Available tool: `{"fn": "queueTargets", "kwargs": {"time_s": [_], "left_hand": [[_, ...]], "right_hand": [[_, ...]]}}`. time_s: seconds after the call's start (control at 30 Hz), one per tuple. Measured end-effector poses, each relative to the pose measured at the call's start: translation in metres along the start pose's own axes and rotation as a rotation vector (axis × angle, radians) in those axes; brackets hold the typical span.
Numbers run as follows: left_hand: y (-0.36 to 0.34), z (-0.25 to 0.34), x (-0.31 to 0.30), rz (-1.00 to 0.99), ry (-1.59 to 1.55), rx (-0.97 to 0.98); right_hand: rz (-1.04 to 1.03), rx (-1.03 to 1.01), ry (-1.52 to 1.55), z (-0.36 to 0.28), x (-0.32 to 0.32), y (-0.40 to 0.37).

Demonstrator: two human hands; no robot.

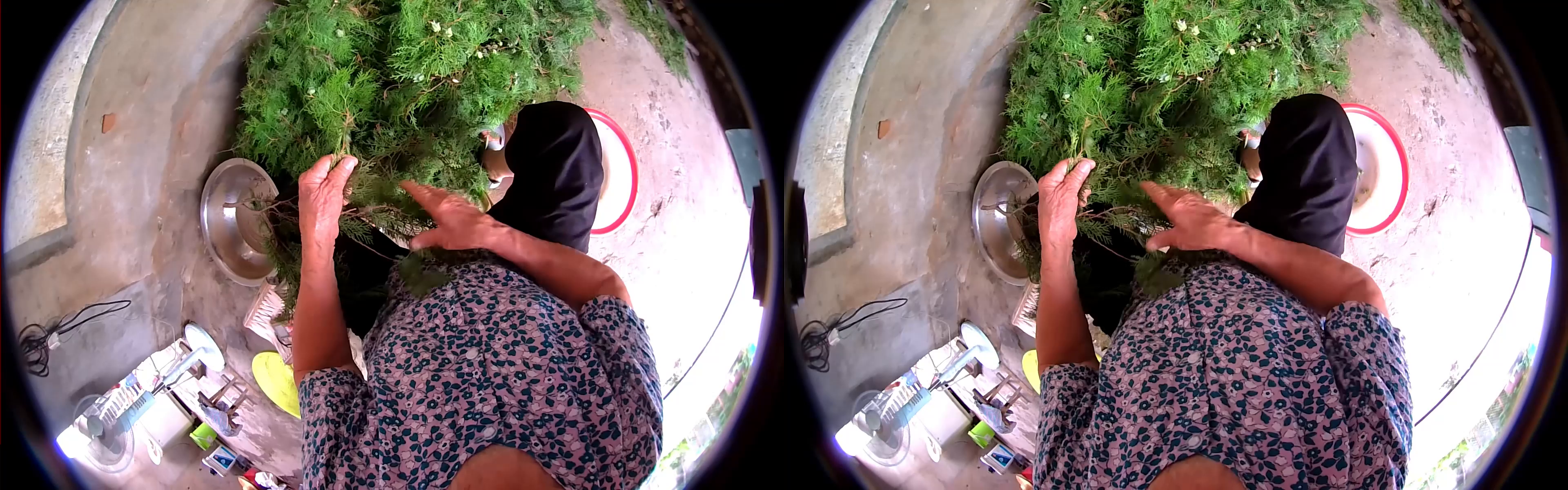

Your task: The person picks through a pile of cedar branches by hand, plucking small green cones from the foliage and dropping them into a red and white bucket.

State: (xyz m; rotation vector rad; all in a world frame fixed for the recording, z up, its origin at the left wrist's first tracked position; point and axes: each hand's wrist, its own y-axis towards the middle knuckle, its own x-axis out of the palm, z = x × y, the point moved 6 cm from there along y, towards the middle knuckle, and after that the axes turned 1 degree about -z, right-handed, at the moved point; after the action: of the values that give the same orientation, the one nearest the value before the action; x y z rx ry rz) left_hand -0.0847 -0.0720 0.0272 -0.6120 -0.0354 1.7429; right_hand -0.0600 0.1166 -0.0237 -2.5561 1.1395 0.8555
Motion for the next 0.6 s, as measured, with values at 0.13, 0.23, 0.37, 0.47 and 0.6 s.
{"fn": "queueTargets", "kwargs": {"time_s": [0.13, 0.23, 0.37, 0.47, 0.6], "left_hand": [[-0.002, -0.005, -0.004, 0.013, -0.147, 0.003], [-0.002, -0.010, -0.003, -0.044, -0.048, 0.063], [-0.019, 0.028, -0.001, -0.029, 0.193, 0.364], [-0.031, 0.036, 0.017, -0.366, 0.491, 0.397], [-0.032, 0.029, 0.025, -0.282, 0.755, 0.482]], "right_hand": [[-0.329, 0.198, 0.311, -0.004, 0.013, 0.016], [-0.479, 0.309, 0.545, 0.009, 0.018, 0.018], [-0.382, 0.335, 0.923, 0.018, -0.004, 0.033], [-0.399, 0.336, 1.238, 0.014, -0.020, 0.041], [-0.235, 0.345, 1.135, 0.021, -0.038, 0.049]]}}
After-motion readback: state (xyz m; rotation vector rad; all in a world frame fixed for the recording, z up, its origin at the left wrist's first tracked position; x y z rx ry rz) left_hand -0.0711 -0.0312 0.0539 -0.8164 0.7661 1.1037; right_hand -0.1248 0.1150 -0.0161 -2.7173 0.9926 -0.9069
